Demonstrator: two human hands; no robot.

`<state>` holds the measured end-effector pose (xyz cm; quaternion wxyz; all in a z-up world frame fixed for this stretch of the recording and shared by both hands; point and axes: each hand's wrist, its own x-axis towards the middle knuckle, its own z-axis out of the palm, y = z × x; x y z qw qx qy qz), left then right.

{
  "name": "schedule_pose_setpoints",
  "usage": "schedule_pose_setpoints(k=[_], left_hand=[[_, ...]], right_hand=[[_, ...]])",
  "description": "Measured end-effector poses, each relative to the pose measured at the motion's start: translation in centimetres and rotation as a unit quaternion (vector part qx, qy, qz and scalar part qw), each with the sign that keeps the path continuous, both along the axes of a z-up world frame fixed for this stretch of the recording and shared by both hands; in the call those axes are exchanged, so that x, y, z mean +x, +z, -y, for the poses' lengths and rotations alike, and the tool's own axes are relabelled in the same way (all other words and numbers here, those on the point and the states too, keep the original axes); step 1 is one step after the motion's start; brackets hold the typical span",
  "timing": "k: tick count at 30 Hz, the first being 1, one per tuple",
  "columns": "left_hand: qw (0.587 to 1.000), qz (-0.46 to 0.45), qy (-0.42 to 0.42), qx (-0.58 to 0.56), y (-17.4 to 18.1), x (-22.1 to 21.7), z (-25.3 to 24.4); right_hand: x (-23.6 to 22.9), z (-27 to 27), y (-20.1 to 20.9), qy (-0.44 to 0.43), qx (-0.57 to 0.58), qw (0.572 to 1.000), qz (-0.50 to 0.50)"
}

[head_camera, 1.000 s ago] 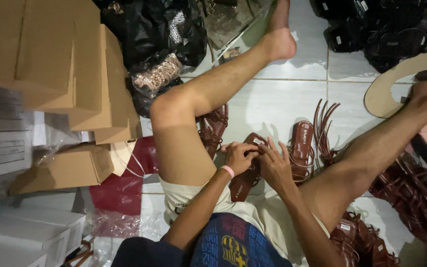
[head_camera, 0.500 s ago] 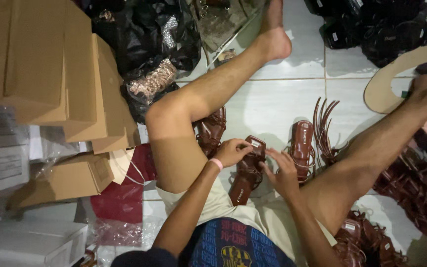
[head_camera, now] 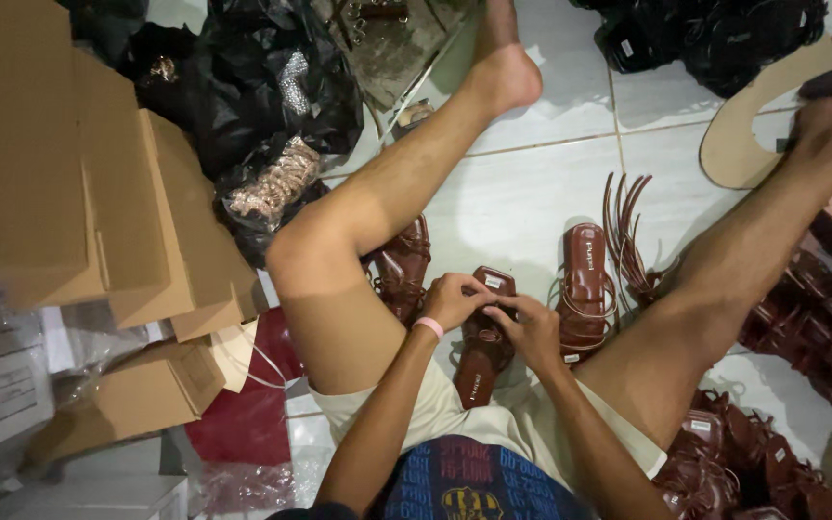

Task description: The person sits on the floor and assembles brown sandals by threading thin leather straps through the sole and upper parts. They pull the straps tight and arrange them to form a decorative pattern on the sandal surface.

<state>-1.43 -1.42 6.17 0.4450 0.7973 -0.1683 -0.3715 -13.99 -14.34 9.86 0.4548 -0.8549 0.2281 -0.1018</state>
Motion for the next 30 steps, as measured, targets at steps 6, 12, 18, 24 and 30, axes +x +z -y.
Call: schedule_pose_setpoints(k=[6, 12, 18, 24, 30], left_hand=[[0.999, 0.002, 0.03, 0.037, 1.1, -0.5, 0.3], [0.996, 0.002, -0.049, 0.068, 1.1, 0.3, 0.5], [0.993, -0.069, 0.097, -0.004, 1.5, -0.7, 0.6], [0.944, -0.203, 0.248, -0.077, -1.1, -2.0, 0.8], [0.933, -0.196, 0.265, -0.142, -5.5, -3.5, 0.7]], right_hand=[[0.6, 0.2, 0.2, -0.052, 0.102, 0.992, -0.053], [0.2, 0.5, 0.5, -0.018, 0.074, 0.997, -0.025], [0.1, 0.5, -1.1, -0.057, 0.08, 0.994, -0.049], [0.2, -0.3, -2.6, -0.094, 0.233, 0.968, -0.007], [0.1, -0.1, -2.9, -0.055, 0.151, 0.987, -0.021]])
